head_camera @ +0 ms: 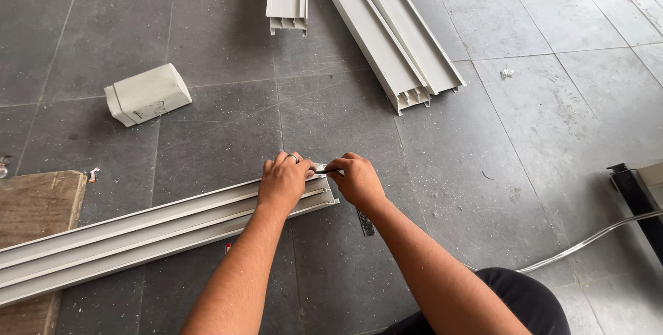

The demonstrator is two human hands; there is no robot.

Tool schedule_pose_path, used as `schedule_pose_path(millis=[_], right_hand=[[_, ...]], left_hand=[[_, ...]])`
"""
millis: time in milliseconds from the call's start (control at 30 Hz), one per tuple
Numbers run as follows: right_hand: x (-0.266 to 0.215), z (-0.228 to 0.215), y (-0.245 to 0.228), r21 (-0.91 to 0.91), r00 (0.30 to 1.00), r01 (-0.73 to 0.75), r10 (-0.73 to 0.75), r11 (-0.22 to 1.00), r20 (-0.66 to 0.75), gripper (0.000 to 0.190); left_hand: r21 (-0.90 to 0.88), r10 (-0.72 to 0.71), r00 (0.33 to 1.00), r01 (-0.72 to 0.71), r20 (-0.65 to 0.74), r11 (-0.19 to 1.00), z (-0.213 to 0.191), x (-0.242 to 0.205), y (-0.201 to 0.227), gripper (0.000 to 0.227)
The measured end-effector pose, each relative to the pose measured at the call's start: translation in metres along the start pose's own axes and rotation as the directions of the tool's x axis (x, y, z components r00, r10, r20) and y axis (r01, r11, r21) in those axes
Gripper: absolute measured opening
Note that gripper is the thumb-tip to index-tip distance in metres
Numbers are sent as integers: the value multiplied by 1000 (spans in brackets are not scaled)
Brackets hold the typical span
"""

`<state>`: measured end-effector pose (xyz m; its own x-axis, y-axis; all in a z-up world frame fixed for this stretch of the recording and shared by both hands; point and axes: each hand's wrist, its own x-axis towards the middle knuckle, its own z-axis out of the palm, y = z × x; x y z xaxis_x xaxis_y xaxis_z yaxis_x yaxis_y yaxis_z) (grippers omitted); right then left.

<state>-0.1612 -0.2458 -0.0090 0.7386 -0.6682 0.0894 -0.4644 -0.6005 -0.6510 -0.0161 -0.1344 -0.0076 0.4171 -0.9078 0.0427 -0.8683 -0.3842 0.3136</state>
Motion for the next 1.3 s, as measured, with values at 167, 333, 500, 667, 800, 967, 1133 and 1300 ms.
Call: schedule_pose_path(millis=[167,333,500,667,800,967,1133,1300], right_hand=[[0,6,7,62,999,-10,8,998,35,13],[3,-1,-11,-94,969,-132,148,987,196,19],[-3,-10,-34,-192,965,-58,104,980,243,26],[-6,-1,-44,-305,975,-48,111,951,193,23],[-7,10,-42,-406,995,71,-38,911,87,24],[-8,17,-41,-453,989,81,-13,888,150,19],[-9,20,-37,-472,986,102,-27,876,162,20],[-12,19,-38,-455,987,136,-79,880,141,21]], left_hand=[[132,88,991,-102,104,986,-1,3,-8,19],[236,128,978,-165,163,958,-5,4,-4,20],[266,155,970,-202,186,943,-6,3,-6,19],[278,194,968,-232,159,932,-6,-2,-11,15],[284,234,965,-259,120,923,2,-5,-15,16],[304,266,960,-280,90,910,8,-9,-26,17],[402,223,967,-253,121,880,-14,-40,-77,18],[531,30,995,-76,94,844,-77,-115,-161,21]])
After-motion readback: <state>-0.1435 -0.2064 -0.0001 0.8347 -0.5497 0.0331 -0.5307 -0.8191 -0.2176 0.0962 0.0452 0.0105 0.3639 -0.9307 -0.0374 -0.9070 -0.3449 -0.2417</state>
